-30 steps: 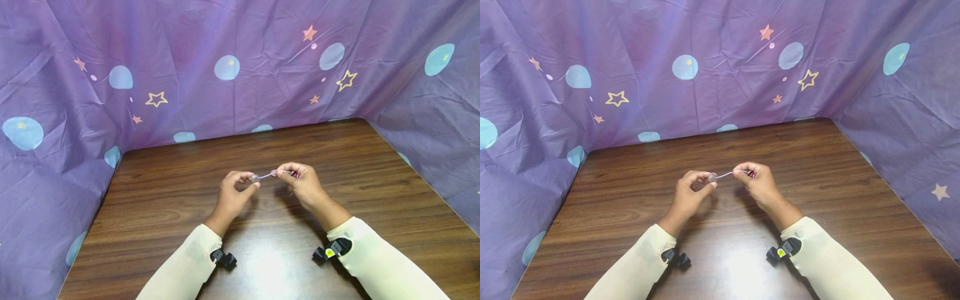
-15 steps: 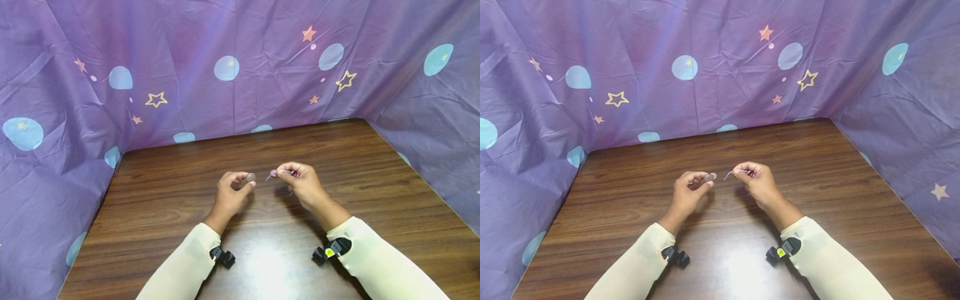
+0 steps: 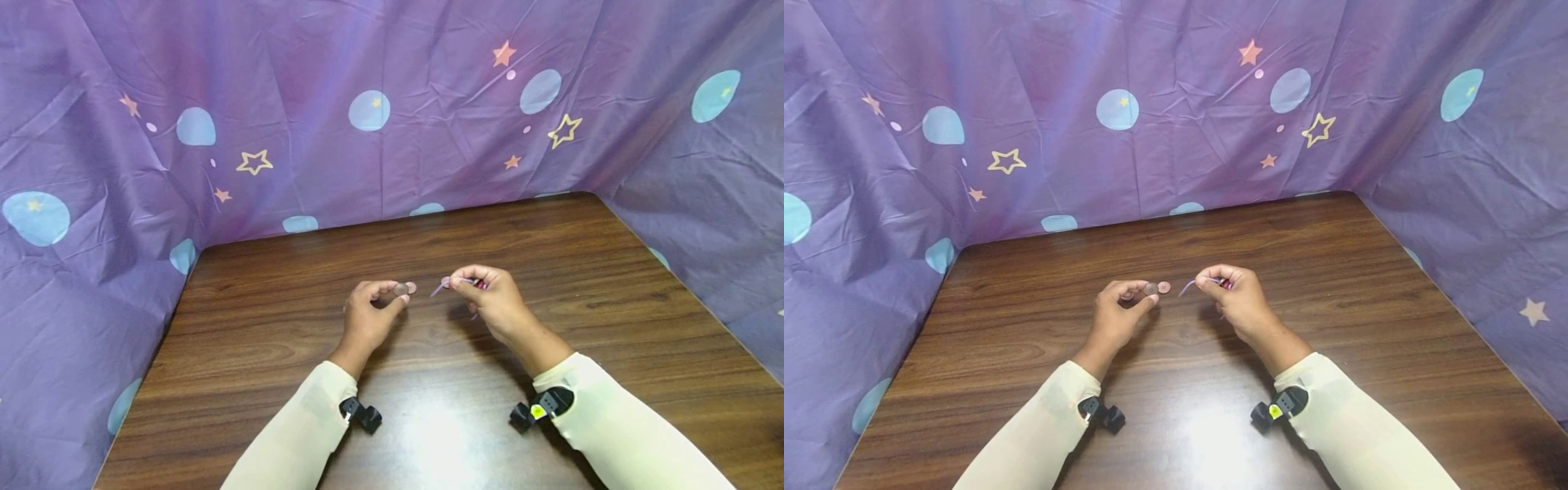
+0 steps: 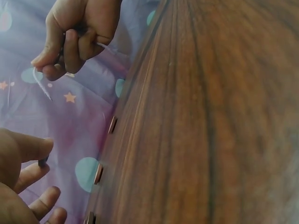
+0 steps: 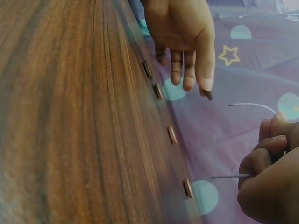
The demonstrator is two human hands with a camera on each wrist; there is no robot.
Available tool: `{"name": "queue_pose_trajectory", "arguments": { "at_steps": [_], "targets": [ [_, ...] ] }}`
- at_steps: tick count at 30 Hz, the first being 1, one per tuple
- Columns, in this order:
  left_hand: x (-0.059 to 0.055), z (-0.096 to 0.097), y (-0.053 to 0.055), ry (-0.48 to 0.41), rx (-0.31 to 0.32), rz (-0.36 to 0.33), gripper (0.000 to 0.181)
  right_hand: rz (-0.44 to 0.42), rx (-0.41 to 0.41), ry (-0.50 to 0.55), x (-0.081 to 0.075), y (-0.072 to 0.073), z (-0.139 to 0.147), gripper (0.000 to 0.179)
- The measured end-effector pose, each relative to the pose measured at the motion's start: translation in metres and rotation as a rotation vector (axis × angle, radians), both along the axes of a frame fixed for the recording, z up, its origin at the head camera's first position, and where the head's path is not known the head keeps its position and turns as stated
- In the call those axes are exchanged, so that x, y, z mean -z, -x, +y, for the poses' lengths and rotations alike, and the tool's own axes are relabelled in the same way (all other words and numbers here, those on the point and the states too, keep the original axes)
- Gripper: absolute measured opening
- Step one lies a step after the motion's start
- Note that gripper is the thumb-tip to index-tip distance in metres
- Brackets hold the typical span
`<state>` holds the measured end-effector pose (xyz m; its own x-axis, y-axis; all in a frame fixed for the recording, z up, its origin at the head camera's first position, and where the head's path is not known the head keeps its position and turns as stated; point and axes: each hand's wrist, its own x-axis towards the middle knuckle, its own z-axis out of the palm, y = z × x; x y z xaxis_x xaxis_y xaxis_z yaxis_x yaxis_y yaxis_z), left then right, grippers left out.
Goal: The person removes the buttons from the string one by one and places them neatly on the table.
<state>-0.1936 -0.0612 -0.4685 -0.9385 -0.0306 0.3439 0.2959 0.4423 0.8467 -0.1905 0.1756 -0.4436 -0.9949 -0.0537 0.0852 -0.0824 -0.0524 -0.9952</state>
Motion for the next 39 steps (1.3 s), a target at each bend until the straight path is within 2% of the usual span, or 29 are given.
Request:
{"name": "queue_pose_trajectory", "arguments": {
  "at_steps": [5,18,28,39],
  "targets": [
    [0.0005,-0.0009,0.0001,0.07,-0.017,-0.058,0.029,-0.016,-0.01,-0.006,-0.0006,0.0005,0.0002,0.033],
    [0.0023,-0.0005,-0.0004,0.149,-0.006,-0.162,0.028,-0.022,-0.021,0.013,-0.0004,0.0006,0.0013,0.033],
    [0.0035,0.0003,-0.0012,0.173,0.011,-0.185,0.028,-0.026,-0.028,0.019,-0.002,-0.0002,0.0013,0.03],
    [0.0035,0.0033,-0.004,0.214,0.009,-0.179,0.027,-0.026,-0.026,0.009,-0.0018,-0.0001,0.0018,0.031]
  ]
}}
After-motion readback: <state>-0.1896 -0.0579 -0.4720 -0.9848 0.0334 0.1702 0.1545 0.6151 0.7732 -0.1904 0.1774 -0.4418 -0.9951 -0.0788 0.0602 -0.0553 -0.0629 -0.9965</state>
